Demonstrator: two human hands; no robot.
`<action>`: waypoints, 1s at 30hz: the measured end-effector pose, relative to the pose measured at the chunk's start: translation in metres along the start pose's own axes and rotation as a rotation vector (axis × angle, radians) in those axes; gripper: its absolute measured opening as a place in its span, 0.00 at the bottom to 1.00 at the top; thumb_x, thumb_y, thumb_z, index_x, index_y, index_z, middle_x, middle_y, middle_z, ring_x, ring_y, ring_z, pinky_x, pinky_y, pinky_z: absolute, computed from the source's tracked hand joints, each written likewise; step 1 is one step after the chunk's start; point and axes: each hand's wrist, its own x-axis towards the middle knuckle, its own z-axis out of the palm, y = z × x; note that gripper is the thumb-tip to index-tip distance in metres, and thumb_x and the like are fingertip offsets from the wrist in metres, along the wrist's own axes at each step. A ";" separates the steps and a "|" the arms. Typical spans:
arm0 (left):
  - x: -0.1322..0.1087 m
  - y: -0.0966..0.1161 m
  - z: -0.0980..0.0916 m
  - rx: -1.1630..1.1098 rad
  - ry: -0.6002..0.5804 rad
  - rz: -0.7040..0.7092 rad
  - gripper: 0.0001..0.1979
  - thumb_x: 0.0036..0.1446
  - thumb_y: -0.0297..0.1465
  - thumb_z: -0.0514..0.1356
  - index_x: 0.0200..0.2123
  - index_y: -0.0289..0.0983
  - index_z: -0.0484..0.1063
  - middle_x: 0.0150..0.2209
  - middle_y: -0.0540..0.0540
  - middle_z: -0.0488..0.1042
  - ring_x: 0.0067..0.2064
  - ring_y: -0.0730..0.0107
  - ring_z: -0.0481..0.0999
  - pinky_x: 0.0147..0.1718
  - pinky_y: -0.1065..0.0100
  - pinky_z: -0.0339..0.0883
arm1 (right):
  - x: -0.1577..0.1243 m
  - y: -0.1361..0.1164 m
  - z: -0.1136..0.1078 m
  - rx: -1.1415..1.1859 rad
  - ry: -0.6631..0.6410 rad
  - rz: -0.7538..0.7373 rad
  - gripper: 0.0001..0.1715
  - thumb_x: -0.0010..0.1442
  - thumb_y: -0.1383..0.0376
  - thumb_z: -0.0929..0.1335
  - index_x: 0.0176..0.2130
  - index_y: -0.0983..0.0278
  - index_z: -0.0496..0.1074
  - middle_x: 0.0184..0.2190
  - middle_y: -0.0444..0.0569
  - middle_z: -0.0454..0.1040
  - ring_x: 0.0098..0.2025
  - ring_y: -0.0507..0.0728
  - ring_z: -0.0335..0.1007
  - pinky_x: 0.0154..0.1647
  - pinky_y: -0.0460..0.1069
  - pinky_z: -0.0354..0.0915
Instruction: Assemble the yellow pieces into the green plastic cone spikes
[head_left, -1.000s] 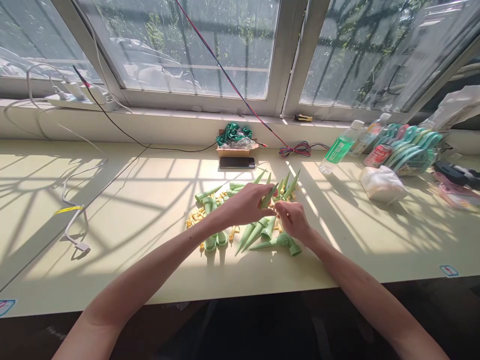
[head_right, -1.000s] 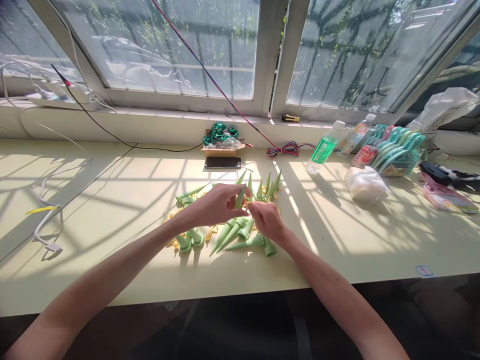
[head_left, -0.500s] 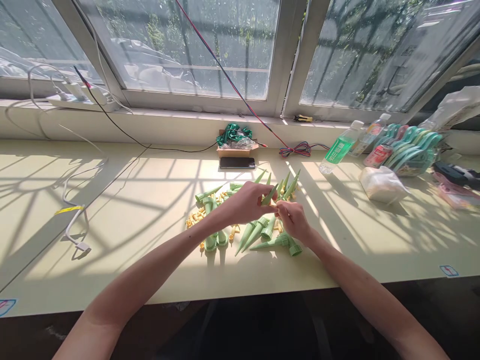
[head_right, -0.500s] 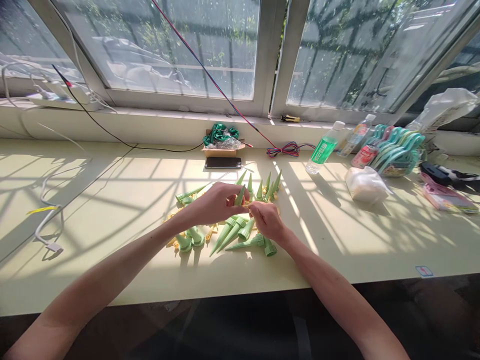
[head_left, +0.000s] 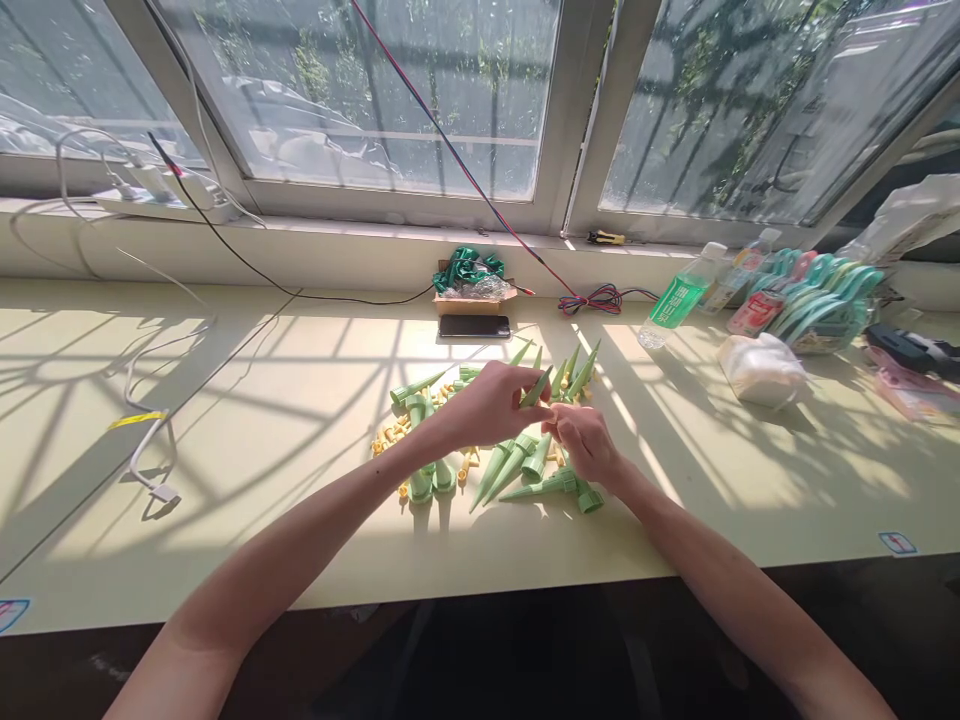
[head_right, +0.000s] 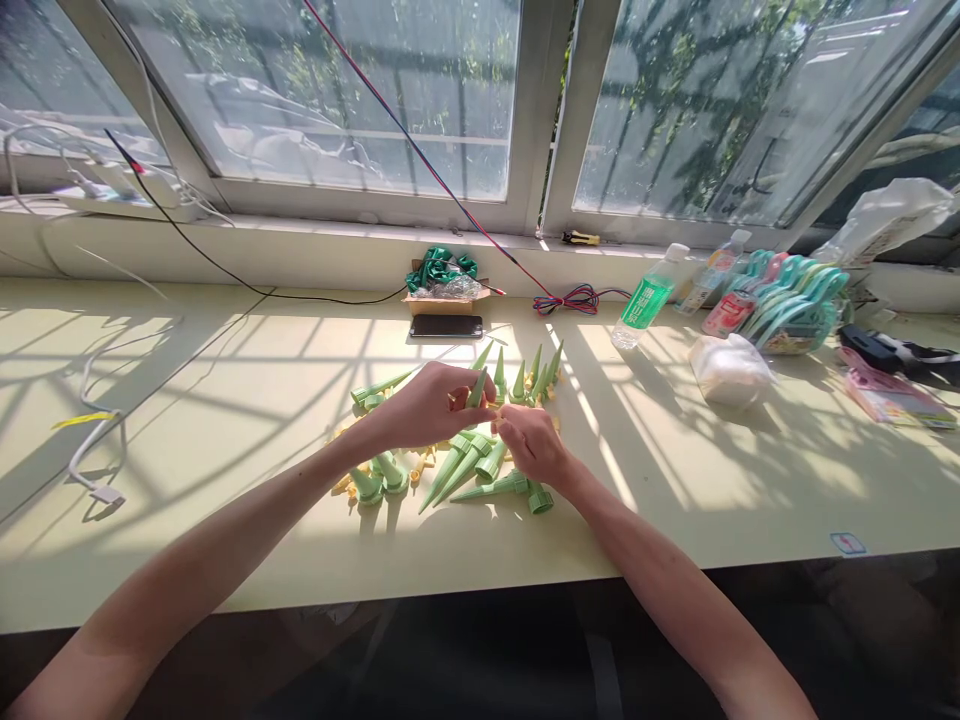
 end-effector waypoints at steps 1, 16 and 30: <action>0.000 0.000 0.000 0.002 0.004 0.000 0.06 0.54 0.33 0.63 0.30 0.35 0.74 0.20 0.54 0.67 0.23 0.77 0.63 0.26 0.73 0.57 | 0.000 0.000 0.000 -0.019 -0.003 -0.009 0.29 0.72 0.53 0.51 0.28 0.63 0.64 0.19 0.41 0.58 0.21 0.50 0.54 0.25 0.48 0.52; -0.001 0.001 0.000 -0.002 0.040 0.013 0.07 0.53 0.31 0.62 0.25 0.35 0.73 0.19 0.54 0.66 0.22 0.78 0.61 0.25 0.73 0.54 | 0.002 -0.006 0.000 -0.083 -0.044 -0.019 0.20 0.71 0.61 0.55 0.34 0.64 0.68 0.23 0.44 0.64 0.23 0.51 0.56 0.25 0.48 0.52; 0.000 0.001 0.001 0.061 0.068 0.041 0.22 0.64 0.40 0.54 0.19 0.36 0.63 0.17 0.54 0.56 0.22 0.77 0.51 0.22 0.70 0.47 | 0.003 -0.004 0.002 -0.141 0.070 -0.014 0.20 0.70 0.63 0.57 0.25 0.62 0.59 0.20 0.41 0.59 0.22 0.50 0.51 0.25 0.46 0.51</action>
